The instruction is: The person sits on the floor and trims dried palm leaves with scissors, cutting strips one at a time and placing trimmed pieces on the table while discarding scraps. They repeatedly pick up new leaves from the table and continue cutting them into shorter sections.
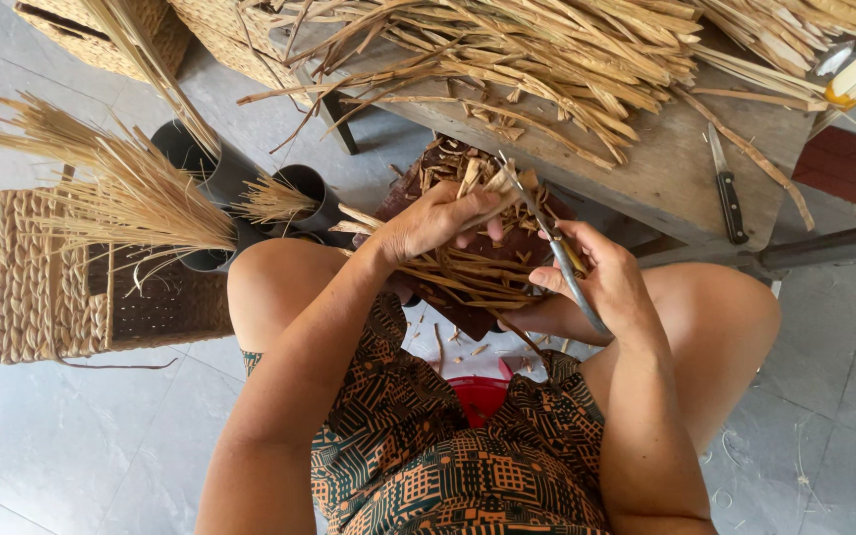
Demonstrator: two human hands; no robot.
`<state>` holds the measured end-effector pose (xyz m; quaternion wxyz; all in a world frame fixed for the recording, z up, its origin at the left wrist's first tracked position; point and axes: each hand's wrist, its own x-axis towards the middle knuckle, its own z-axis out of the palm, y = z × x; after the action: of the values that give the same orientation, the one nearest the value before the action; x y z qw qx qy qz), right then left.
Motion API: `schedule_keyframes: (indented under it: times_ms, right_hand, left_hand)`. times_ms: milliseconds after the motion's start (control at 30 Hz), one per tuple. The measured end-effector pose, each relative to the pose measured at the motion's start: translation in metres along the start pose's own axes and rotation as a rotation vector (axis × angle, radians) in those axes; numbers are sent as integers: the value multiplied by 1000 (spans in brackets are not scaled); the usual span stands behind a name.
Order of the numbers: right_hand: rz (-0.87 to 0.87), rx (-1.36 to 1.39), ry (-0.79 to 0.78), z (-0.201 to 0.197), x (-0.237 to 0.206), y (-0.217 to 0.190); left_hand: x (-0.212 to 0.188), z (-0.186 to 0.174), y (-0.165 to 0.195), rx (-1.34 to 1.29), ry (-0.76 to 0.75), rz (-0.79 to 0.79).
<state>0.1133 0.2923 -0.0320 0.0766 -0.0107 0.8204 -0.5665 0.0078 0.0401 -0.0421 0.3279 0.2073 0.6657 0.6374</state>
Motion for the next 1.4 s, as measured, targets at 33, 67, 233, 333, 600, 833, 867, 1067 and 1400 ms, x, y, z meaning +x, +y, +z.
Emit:
schedule_keyframes:
  times_ms: [33,67,233,333,600,833,867,1067,1400]
  right_hand:
    - [-19,26,-9,0,1,2]
    - [-38,51,-19,0,2,4]
    - [-25,19,-12,2,6,18]
    - [-34,74,16,1,6,23]
    - [-313,236,216,15,12,-6]
    - [-409,312,234,30,51,-37]
    - [-400,289,235,30,54,-39]
    - [-284,548,301,15,56,-33]
    - [-241,622,288,0,56,-1]
  left_hand:
    - [1,0,0,26,-28,-8]
    - [1,0,1,52,-55,-16]
    - [2,-1,3,83,-41,-80]
    - [2,-1,3,99,-40,-106]
    - [11,5,-9,155,-25,-75]
    - [23,22,-13,193,-43,-23]
    - [22,22,-12,185,-49,4]
    - [16,20,-7,-395,-1,14]
    - [16,18,-9,-341,95,159]
